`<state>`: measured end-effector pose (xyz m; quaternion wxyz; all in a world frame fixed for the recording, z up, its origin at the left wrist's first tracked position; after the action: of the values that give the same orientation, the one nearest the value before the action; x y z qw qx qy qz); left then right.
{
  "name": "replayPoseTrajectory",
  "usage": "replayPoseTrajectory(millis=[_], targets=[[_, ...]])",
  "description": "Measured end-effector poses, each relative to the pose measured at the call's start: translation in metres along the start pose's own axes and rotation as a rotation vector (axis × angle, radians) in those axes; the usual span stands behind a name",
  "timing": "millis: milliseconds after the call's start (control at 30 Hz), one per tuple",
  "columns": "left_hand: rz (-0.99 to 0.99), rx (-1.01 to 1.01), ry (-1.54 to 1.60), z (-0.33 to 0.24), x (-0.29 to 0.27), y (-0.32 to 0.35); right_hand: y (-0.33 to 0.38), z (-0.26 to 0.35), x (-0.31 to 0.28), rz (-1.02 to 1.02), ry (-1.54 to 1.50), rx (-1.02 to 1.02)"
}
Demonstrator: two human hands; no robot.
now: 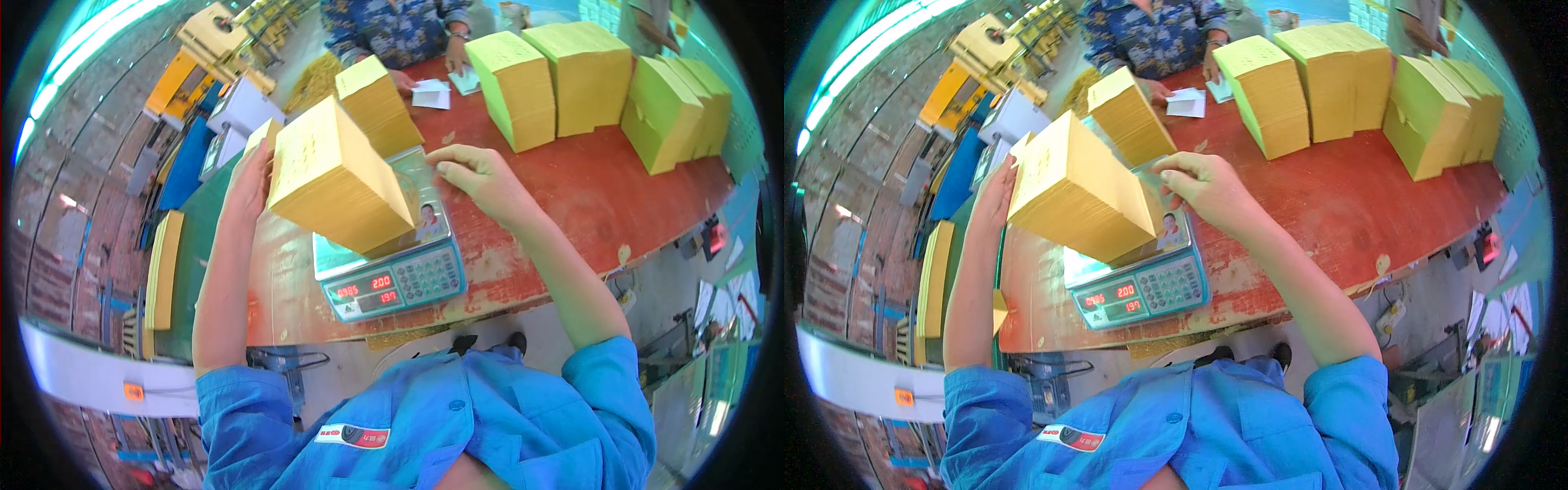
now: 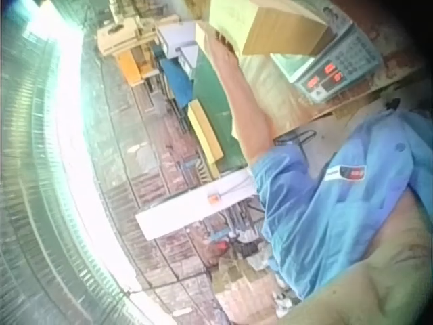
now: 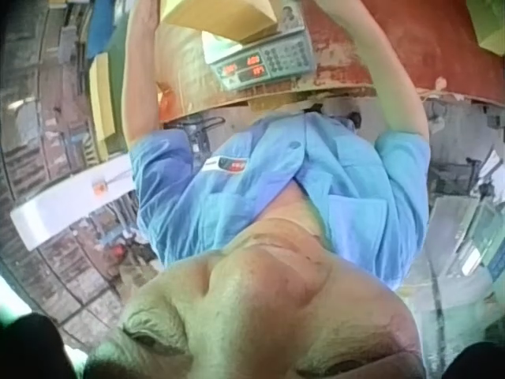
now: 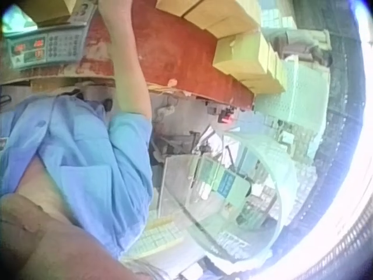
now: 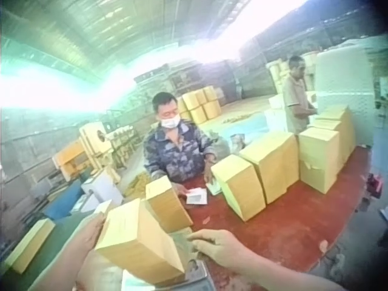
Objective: The person is weighing and strapping stacks of yellow paper using a scale and a strapping machine.
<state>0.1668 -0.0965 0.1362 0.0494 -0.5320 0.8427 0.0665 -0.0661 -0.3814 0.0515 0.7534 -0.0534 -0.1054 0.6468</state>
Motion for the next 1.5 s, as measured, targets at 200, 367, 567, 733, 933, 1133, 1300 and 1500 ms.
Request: replayPoseTrajectory(millis=[200, 367, 567, 733, 933, 1133, 1300, 1500], targets=[[-0.315, 0.147, 0.166, 0.025, 0.012, 0.071, 0.024, -0.005, -0.013, -0.045, -0.016, 0.06], [-0.415, 0.215, 0.293, 0.105, 0.044, 0.16, 0.047, -0.061, -0.034, -0.066, -0.1, 0.137], [-0.668, -0.225, 0.428, 0.253, 0.019, 0.247, 0.08, -0.118, -0.076, -0.207, -0.068, 0.271], [-0.735, -0.255, 0.503, 0.311, -0.017, 0.304, 0.099, -0.13, -0.096, -0.432, 0.086, 0.244], [-0.677, -0.282, 0.568, 0.315, -0.038, 0.281, 0.123, -0.158, -0.096, -0.49, 0.327, 0.119], [-0.621, -0.25, 0.552, 0.3, -0.049, 0.257, 0.126, -0.169, -0.097, -0.55, 0.388, 0.106], [-0.585, -0.199, 0.557, 0.299, -0.067, 0.243, 0.125, -0.165, -0.09, -0.584, 0.433, 0.102], [-0.486, -0.145, 0.556, 0.267, -0.078, 0.215, 0.125, -0.163, -0.087, -0.63, 0.469, 0.088]])
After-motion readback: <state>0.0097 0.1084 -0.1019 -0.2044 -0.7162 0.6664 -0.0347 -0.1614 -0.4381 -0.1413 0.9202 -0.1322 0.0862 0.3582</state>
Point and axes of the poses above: each hand's wrist, its own y-axis away from the middle knuckle, its own x-axis out of the palm, z = x × y, the point moved 2 cm from there along -y, towards the middle knuckle, and after that the axes turned 3 degrees about z, right-handed, at the moved point
